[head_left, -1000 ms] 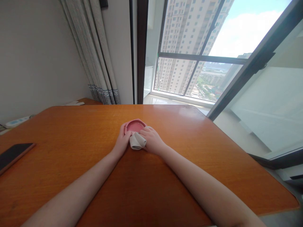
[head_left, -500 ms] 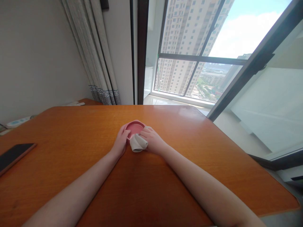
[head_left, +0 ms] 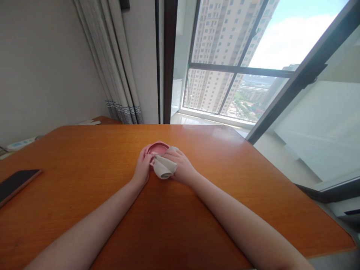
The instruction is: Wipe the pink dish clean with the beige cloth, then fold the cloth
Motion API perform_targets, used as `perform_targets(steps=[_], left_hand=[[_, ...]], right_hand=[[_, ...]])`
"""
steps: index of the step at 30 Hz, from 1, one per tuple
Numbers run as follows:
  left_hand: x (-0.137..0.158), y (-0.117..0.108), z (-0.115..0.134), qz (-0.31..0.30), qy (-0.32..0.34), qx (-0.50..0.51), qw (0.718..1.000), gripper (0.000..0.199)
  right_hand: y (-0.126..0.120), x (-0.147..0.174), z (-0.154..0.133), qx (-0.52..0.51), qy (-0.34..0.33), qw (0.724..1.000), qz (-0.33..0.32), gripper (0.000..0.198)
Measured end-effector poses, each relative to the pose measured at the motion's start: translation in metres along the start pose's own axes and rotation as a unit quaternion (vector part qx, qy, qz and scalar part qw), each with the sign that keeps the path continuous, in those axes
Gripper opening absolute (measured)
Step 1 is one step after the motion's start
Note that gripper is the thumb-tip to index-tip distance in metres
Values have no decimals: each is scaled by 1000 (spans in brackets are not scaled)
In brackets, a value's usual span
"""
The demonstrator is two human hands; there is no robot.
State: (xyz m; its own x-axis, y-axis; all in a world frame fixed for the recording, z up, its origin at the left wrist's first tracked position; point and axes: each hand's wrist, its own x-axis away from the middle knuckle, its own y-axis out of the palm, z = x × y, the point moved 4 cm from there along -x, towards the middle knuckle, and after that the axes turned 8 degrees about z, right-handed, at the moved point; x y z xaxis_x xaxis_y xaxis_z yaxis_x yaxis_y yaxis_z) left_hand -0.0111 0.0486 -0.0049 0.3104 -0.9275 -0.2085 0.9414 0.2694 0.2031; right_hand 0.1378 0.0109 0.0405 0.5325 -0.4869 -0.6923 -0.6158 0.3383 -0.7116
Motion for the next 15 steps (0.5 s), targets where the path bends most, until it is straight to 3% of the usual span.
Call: perform_targets(steps=[3,8,15], left_hand=[[0,-2,3,29,-23,-4,999,41],[-1,-4,8,40,-5,-34,999,35],[5,8,1,-51,-47,27,997,40]], right_hand=[[10,-1,-7,-22,-8,999,-38,34],[19,-2,-20,6,19,998,-63,30],[9,-1,-7,78,104,990,-58,25]])
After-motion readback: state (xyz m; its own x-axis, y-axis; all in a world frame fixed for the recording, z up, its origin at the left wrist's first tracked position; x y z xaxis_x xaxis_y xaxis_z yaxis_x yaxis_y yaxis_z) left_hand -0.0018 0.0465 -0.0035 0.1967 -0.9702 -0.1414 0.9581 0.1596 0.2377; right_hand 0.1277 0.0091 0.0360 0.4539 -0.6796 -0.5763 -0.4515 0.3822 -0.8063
